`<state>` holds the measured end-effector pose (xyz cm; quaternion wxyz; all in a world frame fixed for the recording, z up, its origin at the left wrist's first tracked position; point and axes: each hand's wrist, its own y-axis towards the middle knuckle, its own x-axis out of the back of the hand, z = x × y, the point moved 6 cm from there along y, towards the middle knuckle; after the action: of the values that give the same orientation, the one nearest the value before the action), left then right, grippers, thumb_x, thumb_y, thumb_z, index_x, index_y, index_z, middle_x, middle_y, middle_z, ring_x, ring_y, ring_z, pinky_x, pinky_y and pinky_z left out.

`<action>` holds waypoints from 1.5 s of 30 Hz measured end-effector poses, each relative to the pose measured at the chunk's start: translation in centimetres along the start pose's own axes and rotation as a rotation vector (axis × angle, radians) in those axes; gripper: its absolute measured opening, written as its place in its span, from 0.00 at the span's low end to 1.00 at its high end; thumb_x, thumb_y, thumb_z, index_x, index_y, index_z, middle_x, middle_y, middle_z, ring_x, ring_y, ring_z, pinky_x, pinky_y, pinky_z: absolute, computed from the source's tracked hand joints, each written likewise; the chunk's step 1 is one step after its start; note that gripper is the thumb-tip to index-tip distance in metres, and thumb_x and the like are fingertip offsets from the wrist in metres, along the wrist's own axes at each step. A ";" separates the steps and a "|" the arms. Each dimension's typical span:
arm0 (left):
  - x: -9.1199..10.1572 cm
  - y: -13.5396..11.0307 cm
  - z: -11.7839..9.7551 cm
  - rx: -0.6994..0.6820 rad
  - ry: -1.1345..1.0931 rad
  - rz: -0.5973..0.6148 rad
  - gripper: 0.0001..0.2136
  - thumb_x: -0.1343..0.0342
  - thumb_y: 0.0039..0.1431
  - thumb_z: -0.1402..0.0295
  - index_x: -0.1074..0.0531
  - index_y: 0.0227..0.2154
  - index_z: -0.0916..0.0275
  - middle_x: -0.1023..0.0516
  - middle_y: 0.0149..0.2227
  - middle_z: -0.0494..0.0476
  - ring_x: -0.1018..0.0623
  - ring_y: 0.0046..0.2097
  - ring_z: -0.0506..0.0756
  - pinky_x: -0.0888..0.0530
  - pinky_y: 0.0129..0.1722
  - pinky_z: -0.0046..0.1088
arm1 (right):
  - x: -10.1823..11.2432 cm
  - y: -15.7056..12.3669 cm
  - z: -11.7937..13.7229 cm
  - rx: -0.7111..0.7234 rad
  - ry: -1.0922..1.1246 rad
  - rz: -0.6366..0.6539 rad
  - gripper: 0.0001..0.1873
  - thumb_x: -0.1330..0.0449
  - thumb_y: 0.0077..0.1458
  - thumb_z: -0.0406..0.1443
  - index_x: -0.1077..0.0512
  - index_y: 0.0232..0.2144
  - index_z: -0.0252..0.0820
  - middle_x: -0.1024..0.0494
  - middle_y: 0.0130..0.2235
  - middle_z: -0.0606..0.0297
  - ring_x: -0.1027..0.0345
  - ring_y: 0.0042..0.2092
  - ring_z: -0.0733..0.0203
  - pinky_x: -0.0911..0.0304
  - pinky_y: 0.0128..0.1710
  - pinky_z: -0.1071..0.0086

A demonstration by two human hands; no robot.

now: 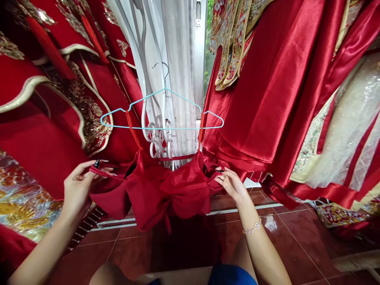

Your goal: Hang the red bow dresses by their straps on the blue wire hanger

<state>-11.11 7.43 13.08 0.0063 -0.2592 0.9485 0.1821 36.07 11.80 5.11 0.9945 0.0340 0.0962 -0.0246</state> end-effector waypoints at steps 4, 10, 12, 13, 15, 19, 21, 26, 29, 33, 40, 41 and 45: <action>-0.6 -0.5 -0.3 0.003 -0.071 0.044 0.19 0.32 0.47 0.61 0.27 0.40 0.62 0.17 0.29 0.56 0.15 0.38 0.63 0.17 0.39 0.38 | -0.7 -0.4 -1.0 -0.007 0.181 -0.024 0.10 0.37 0.43 0.40 0.30 0.31 0.47 0.20 0.33 0.61 0.21 0.43 0.48 0.27 0.48 0.49; -0.9 -1.4 -0.9 0.000 -0.070 0.062 0.19 0.32 0.48 0.58 0.25 0.41 0.63 0.15 0.33 0.59 0.15 0.39 0.61 0.17 0.41 0.35 | -1.9 -0.9 0.9 0.101 0.207 0.021 0.15 0.43 0.46 0.43 0.25 0.37 0.48 0.18 0.45 0.56 0.25 0.53 0.45 0.31 0.57 0.46; -1.5 -0.8 -2.0 -0.059 -0.057 0.086 0.22 0.33 0.51 0.57 0.27 0.45 0.63 0.15 0.34 0.59 0.15 0.40 0.60 0.17 0.42 0.34 | -2.9 -0.9 3.3 0.243 0.201 0.098 0.17 0.43 0.48 0.42 0.23 0.41 0.50 0.21 0.54 0.58 0.28 0.58 0.46 0.32 0.59 0.49; -1.9 -0.3 -2.7 -0.103 -0.056 0.097 0.24 0.33 0.52 0.57 0.29 0.49 0.63 0.16 0.34 0.59 0.15 0.40 0.60 0.17 0.42 0.36 | -3.2 -0.7 4.6 0.337 0.179 0.106 0.18 0.42 0.48 0.40 0.23 0.43 0.51 0.23 0.57 0.60 0.30 0.60 0.47 0.33 0.60 0.51; -2.5 1.4 -4.3 -0.191 -0.061 0.101 0.30 0.33 0.52 0.58 0.35 0.55 0.62 0.16 0.37 0.59 0.15 0.41 0.60 0.17 0.43 0.38 | -3.2 0.1 7.4 0.546 0.089 0.021 0.18 0.38 0.49 0.37 0.22 0.45 0.51 0.24 0.59 0.62 0.32 0.62 0.50 0.38 0.64 0.53; -3.4 6.8 -7.1 -0.271 -0.014 0.053 0.34 0.31 0.52 0.67 0.43 0.58 0.64 0.18 0.37 0.55 0.16 0.38 0.55 0.18 0.42 0.32 | -1.8 2.6 12.1 0.849 -0.076 -0.289 0.17 0.35 0.51 0.40 0.22 0.45 0.44 0.19 0.52 0.59 0.30 0.60 0.52 0.42 0.66 0.51; -3.8 9.6 -8.2 -0.276 0.013 0.043 0.32 0.35 0.55 0.73 0.46 0.59 0.66 0.19 0.34 0.51 0.17 0.35 0.50 0.20 0.42 0.29 | -1.3 4.5 13.8 0.891 -0.078 -0.330 0.18 0.34 0.50 0.40 0.22 0.44 0.43 0.19 0.51 0.59 0.27 0.57 0.53 0.39 0.65 0.52; -6.3 13.9 -10.8 -0.276 0.161 0.206 0.28 0.41 0.61 0.73 0.45 0.62 0.69 0.21 0.28 0.46 0.24 0.23 0.45 0.25 0.33 0.22 | -2.2 8.7 17.4 0.832 -0.153 -0.109 0.16 0.29 0.43 0.42 0.22 0.35 0.41 0.16 0.40 0.61 0.21 0.46 0.56 0.31 0.58 0.55; -8.7 14.4 -13.0 -0.378 0.334 0.324 0.24 0.39 0.57 0.73 0.34 0.57 0.70 0.24 0.22 0.44 0.26 0.20 0.46 0.32 0.26 0.19 | -3.7 10.2 19.0 0.806 -0.252 0.018 0.17 0.27 0.40 0.42 0.23 0.33 0.41 0.16 0.36 0.63 0.21 0.42 0.58 0.29 0.54 0.57; -11.5 14.2 -14.8 -0.496 0.422 0.290 0.08 0.39 0.50 0.78 0.23 0.35 0.68 0.28 0.18 0.47 0.29 0.21 0.48 0.37 0.22 0.20 | -5.9 11.3 20.8 0.833 -0.314 0.076 0.12 0.30 0.42 0.39 0.23 0.31 0.41 0.18 0.33 0.64 0.23 0.39 0.59 0.27 0.50 0.60; -13.1 13.2 -13.4 -0.454 0.493 0.470 0.07 0.44 0.57 0.72 0.23 0.33 0.69 0.21 0.29 0.54 0.23 0.33 0.51 0.25 0.41 0.26 | -7.7 11.2 22.5 0.929 -0.389 0.023 0.05 0.39 0.47 0.32 0.25 0.30 0.42 0.21 0.33 0.65 0.27 0.37 0.61 0.29 0.46 0.63; -12.7 12.6 -13.2 -0.483 0.516 0.552 0.10 0.44 0.58 0.69 0.22 0.39 0.70 0.19 0.36 0.56 0.22 0.39 0.52 0.26 0.48 0.29 | -7.2 10.5 22.5 0.968 -0.398 -0.024 0.06 0.41 0.48 0.32 0.25 0.31 0.42 0.21 0.35 0.64 0.27 0.38 0.61 0.30 0.46 0.63; -8.7 9.1 -12.4 -0.749 0.623 0.531 0.24 0.42 0.58 0.62 0.30 0.56 0.68 0.30 0.61 0.63 0.33 0.63 0.60 0.41 0.67 0.43 | -4.3 6.5 20.8 1.096 -0.510 -0.201 0.09 0.44 0.50 0.32 0.25 0.33 0.44 0.22 0.40 0.61 0.29 0.44 0.57 0.32 0.49 0.61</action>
<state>-7.08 14.65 28.72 -0.4131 -0.0374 0.8087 0.4171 36.13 16.91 26.71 0.8169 0.5242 -0.1687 -0.1714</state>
